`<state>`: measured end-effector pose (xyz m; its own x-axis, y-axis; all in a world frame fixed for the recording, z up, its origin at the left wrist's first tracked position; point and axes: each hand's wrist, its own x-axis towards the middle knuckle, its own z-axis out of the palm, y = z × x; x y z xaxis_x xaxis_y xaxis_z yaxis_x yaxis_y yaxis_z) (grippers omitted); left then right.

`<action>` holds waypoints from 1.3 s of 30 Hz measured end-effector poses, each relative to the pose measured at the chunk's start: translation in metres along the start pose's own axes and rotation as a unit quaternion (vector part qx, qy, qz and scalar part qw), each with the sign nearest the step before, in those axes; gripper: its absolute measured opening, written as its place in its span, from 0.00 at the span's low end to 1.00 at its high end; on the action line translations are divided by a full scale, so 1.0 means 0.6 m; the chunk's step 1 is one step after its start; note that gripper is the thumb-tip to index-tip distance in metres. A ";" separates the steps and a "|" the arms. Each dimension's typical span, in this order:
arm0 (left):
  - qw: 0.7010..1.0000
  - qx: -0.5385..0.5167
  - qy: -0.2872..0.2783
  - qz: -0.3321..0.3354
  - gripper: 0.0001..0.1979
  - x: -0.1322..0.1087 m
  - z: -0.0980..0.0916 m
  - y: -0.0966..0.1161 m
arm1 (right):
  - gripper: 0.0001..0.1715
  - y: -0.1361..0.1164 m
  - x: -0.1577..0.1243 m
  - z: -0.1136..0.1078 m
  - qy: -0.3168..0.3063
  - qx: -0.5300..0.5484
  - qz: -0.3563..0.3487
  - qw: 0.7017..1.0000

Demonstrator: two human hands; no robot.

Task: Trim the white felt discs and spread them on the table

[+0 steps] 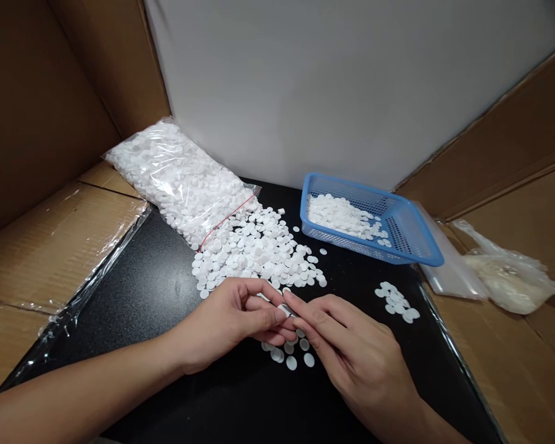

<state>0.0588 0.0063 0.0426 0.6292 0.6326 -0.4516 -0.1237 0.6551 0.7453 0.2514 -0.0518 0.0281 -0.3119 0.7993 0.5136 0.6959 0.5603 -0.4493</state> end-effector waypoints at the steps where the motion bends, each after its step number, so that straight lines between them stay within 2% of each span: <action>1: 1.000 0.001 -0.001 0.001 0.15 -0.001 0.000 0.000 | 0.21 0.000 0.000 0.000 0.001 -0.001 0.000 1.000; 12: 1.000 0.016 -0.012 -0.001 0.16 0.000 -0.005 0.001 | 0.20 0.004 -0.003 -0.001 -0.004 -0.015 -0.006 1.000; 18: 0.999 0.043 -0.023 -0.003 0.17 -0.003 -0.007 0.007 | 0.23 0.008 -0.005 -0.003 -0.010 -0.006 -0.032 0.999; 23: 0.998 0.053 -0.026 -0.005 0.17 -0.002 -0.008 0.010 | 0.22 0.008 -0.004 -0.006 -0.020 -0.012 -0.035 0.999; 25: 0.998 0.051 -0.028 -0.004 0.17 -0.001 -0.010 0.008 | 0.21 0.008 -0.003 -0.006 -0.018 -0.009 -0.020 1.000; 29: 0.998 0.046 -0.039 0.003 0.15 -0.001 -0.013 0.003 | 0.20 0.006 -0.002 -0.003 0.005 0.033 0.056 0.998; 31: 0.997 0.052 -0.052 0.013 0.15 -0.001 -0.013 0.001 | 0.22 0.003 -0.002 -0.002 0.005 0.066 0.056 0.996; 34: 0.995 0.069 -0.068 0.037 0.12 0.001 -0.015 -0.001 | 0.22 0.002 0.000 -0.001 -0.029 0.086 0.032 0.995; 36: 0.994 0.074 -0.061 0.059 0.10 0.003 -0.018 0.000 | 0.22 0.012 0.003 -0.005 -0.043 0.043 0.056 0.997; 39: 0.989 0.102 -0.029 0.101 0.07 0.002 -0.020 0.004 | 0.23 0.048 0.007 -0.020 -0.021 -0.063 0.138 0.988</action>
<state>0.0504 0.0135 0.0378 0.6507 0.7135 -0.2600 -0.0978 0.4183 0.9030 0.2779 -0.0351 0.0264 -0.1244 0.9274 0.3527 0.8326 0.2909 -0.4714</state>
